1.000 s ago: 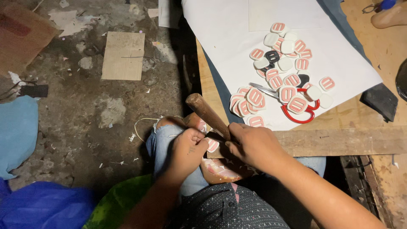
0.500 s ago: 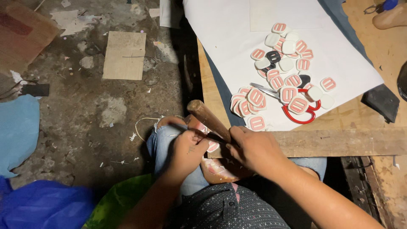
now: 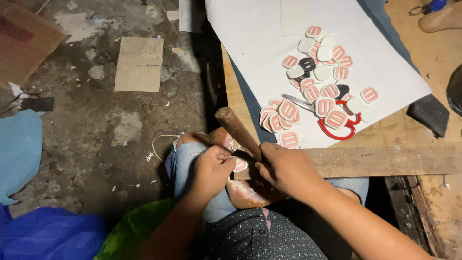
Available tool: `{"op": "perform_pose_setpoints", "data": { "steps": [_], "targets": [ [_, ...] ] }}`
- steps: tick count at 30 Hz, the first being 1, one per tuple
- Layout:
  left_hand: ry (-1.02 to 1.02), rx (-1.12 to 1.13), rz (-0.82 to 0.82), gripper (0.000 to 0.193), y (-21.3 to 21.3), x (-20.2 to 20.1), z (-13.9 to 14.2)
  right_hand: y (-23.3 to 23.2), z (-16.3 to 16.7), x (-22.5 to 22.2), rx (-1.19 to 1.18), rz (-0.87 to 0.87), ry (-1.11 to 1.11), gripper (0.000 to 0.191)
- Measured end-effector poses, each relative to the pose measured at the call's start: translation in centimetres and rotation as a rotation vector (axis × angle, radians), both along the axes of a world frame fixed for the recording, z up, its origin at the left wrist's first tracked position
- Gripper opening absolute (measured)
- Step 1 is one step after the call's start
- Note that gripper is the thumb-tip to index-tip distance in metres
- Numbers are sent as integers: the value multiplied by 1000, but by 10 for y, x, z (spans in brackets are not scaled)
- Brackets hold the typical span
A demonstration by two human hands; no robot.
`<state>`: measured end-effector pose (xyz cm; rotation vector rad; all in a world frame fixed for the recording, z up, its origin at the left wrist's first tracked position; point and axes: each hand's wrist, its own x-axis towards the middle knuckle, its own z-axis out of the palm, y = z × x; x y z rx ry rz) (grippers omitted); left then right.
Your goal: The person repeatedly places small white and red rectangular pieces on a wooden block and strikes them with a hammer to shape or flatten them. Finished pieces are set aside on a white sheet on the table. The person occasionally picks up a new piece from the pile and continues the process.
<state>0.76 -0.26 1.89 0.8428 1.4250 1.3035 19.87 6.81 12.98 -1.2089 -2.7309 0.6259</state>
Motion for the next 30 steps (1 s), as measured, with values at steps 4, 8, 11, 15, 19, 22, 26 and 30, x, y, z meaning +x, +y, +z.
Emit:
{"op": "perform_pose_setpoints", "data": {
  "steps": [4, 8, 11, 15, 19, 22, 26, 30],
  "targets": [
    [64, -24, -98, 9, 3, -5, -1, 10, -5, -7, -41, -52, -65, 32],
    [204, 21, -45, 9, -3, 2, -1, 8, -11, -11, -37, -58, 28, 31],
    [272, 31, 13, 8, -8, 3, -5, -2, -10, -3, -25, -45, 41, 31],
    [-159, -61, -68, 11, 3, -5, -20, -6, -5, 2, -2, -35, 17, 30],
    [-69, -77, -99, 9, 5, -4, -23, 4, -7, -8, -48, -78, -29, 33],
    [77, -72, -49, 9, 0, 2, -15, 1, -11, -10, -66, -112, 36, 32],
    [47, -110, 5, 11, -3, 3, -6, -11, -15, -1, 4, -83, 88, 32],
    [-237, -56, -17, 15, 3, -3, -11, -16, -19, 3, 42, -105, 75, 33]
  ]
}}
